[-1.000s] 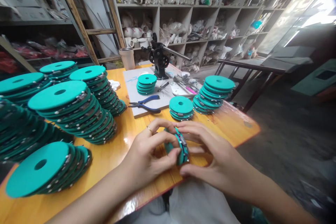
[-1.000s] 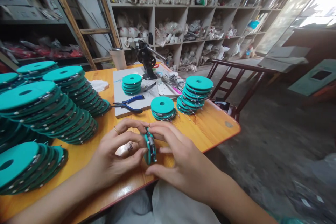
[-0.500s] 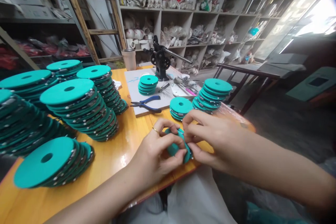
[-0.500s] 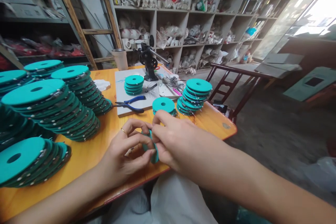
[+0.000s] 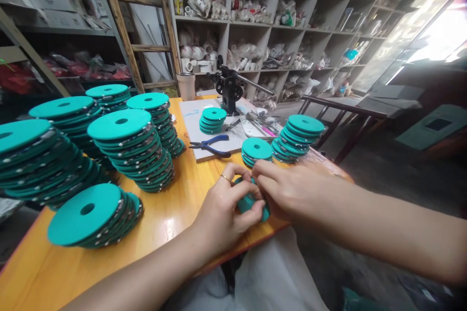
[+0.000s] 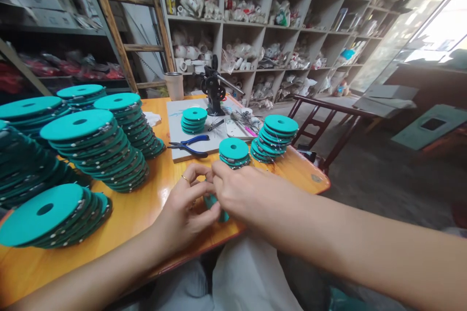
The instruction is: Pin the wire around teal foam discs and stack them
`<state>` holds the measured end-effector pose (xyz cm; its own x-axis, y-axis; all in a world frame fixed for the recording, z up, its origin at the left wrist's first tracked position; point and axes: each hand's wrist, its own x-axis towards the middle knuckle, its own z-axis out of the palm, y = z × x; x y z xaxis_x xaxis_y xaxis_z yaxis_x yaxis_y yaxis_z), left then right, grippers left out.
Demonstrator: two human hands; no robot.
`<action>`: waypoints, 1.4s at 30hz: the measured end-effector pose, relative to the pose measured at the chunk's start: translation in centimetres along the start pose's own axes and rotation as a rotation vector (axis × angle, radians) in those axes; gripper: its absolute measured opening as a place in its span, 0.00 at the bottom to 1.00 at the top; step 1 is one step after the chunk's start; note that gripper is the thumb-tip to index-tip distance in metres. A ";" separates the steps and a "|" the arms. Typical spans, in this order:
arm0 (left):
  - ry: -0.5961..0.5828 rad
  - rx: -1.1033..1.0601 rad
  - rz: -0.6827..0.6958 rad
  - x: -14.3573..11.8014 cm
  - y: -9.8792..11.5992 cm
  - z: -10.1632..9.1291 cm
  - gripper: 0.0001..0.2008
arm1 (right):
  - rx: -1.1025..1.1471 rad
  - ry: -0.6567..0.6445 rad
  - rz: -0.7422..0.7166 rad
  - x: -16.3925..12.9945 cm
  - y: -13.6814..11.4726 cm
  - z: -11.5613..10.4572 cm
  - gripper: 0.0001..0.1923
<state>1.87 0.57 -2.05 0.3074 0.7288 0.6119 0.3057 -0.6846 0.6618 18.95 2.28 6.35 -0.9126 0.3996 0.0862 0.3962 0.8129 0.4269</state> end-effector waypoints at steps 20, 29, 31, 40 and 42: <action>-0.001 -0.078 -0.129 -0.2 0.4 -0.2 0.01 | 0.399 0.007 0.159 0.0 0.9 -0.9 0.03; 0.003 -0.028 -0.084 -0.5 0.4 0.2 0.00 | 0.348 -0.310 0.192 2.3 0.5 -2.6 0.04; 0.004 -0.026 -0.085 -0.6 0.4 0.1 0.01 | 0.399 -0.301 0.189 2.1 0.5 -2.6 0.03; 0.018 -0.055 -0.079 -0.7 0.4 0.0 0.00 | 0.658 0.051 0.187 -0.7 1.6 -0.6 0.05; 0.012 -0.060 -0.083 -0.6 0.4 0.0 0.00 | 0.663 0.099 0.183 -1.1 1.6 -0.4 0.04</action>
<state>1.82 -0.19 -2.14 0.2723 0.7831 0.5591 0.2751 -0.6202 0.7346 20.49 2.95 7.29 -0.8175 0.5402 0.2000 0.4938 0.8360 -0.2394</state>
